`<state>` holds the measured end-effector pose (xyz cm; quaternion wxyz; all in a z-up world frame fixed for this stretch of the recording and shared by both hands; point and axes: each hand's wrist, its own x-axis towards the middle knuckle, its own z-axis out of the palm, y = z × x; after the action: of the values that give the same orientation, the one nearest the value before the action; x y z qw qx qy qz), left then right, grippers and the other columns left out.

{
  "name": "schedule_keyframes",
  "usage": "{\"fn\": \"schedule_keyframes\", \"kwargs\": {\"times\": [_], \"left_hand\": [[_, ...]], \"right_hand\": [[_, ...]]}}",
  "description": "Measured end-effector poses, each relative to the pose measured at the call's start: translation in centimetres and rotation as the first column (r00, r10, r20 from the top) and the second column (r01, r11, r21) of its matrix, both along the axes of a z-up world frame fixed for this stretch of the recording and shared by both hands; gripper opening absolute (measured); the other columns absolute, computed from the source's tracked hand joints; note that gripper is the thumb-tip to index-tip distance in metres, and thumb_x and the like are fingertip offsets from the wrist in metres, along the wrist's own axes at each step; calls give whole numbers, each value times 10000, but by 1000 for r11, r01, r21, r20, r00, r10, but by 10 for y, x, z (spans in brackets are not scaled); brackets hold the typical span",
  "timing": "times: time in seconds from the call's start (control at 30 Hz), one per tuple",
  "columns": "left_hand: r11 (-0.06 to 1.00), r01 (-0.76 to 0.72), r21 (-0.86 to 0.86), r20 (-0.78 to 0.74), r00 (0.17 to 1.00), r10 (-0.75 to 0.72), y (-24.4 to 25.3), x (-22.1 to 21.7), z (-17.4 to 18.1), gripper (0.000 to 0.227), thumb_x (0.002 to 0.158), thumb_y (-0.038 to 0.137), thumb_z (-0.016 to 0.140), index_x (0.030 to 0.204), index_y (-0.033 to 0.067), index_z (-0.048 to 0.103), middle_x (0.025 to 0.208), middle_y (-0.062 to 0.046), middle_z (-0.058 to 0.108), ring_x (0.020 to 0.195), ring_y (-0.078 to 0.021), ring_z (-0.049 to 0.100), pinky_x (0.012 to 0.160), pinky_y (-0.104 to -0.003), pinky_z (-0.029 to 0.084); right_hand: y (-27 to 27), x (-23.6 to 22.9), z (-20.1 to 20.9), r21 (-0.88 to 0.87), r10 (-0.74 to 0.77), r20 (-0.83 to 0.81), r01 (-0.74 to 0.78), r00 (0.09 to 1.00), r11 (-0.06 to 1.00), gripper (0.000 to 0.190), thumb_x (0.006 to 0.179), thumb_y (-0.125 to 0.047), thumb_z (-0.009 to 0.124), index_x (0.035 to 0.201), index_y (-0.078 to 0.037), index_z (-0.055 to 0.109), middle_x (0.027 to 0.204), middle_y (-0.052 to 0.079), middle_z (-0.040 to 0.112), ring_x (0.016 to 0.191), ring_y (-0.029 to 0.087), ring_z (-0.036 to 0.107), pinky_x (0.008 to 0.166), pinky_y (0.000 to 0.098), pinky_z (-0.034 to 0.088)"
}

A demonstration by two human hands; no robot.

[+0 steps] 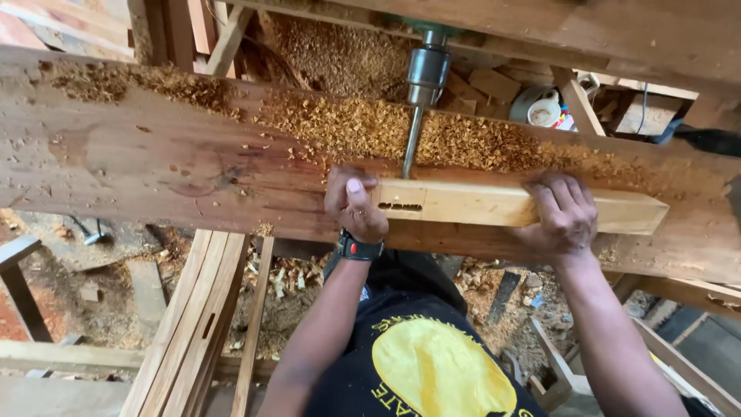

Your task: The person uses a drill press to drill a series of holes into a rectangular wooden block. They hold the block with both hands, aligning it under the drill bit, and move it along the length of the block to create a row of holes.

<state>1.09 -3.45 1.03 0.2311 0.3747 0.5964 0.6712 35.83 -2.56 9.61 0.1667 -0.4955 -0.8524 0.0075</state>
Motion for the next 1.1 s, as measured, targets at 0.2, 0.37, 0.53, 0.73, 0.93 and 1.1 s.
{"fn": "schedule_keyframes", "kwargs": {"times": [0.2, 0.37, 0.53, 0.73, 0.93, 1.1], "left_hand": [[1000, 11, 6, 31, 999, -11, 42, 0, 25, 528, 1241, 365, 569, 803, 129, 745, 757, -80, 672, 697, -244, 641, 751, -368, 531], [1000, 12, -4, 16, 1000, -12, 42, -1, 19, 530, 1224, 373, 588, 792, 122, 763, 759, -75, 690, 699, -263, 670, 749, -373, 535], [998, 64, -12, -1, 998, -64, 27, -4, 3, 538, 1266, 389, 593, 826, 120, 747, 772, -92, 666, 718, -269, 655, 753, -394, 525], [1000, 23, -5, -32, 999, -23, 5, 6, 12, 537, 1268, 367, 603, 789, 135, 675, 752, -74, 623, 709, -251, 606, 756, -388, 502], [1000, -8, 25, 9, 1000, 7, 44, 12, 7, 537, 1241, 356, 585, 777, 129, 733, 709, -96, 635, 666, -278, 612, 747, -412, 516], [1000, 6, -4, 0, 1000, -6, 39, 10, 14, 510, 1228, 326, 593, 771, 144, 729, 738, -64, 679, 682, -262, 647, 747, -385, 533]], "right_hand": [[4, 24, -27, -17, -15, 6, 15, 1000, 1000, 427, 979, -480, 978, 1106, -82, 889, 1062, 142, 768, 1054, 394, 803, 986, 500, 670], [6, 26, -29, -35, -10, -23, 9, 1000, 999, 449, 919, -438, 1041, 1080, -55, 871, 1042, 155, 759, 1051, 403, 805, 958, 530, 661], [4, 20, -26, 20, -42, 44, 41, 998, 999, 339, 1013, -416, 994, 1060, -99, 883, 1029, 113, 757, 1047, 371, 813, 953, 503, 658], [1, 20, -6, -16, 26, -7, -26, 1000, 1000, 548, 848, -512, 1096, 1086, -64, 887, 1052, 139, 784, 1114, 384, 820, 1060, 536, 668], [12, 38, -34, 39, -29, 34, 27, 999, 999, 429, 935, -489, 1028, 1055, -107, 876, 968, 104, 724, 983, 373, 800, 977, 535, 687], [6, 36, -28, -11, -8, 18, 8, 1000, 1000, 623, 992, -687, 1021, 1083, -87, 881, 1062, 124, 772, 1067, 375, 802, 1034, 534, 676]]}}
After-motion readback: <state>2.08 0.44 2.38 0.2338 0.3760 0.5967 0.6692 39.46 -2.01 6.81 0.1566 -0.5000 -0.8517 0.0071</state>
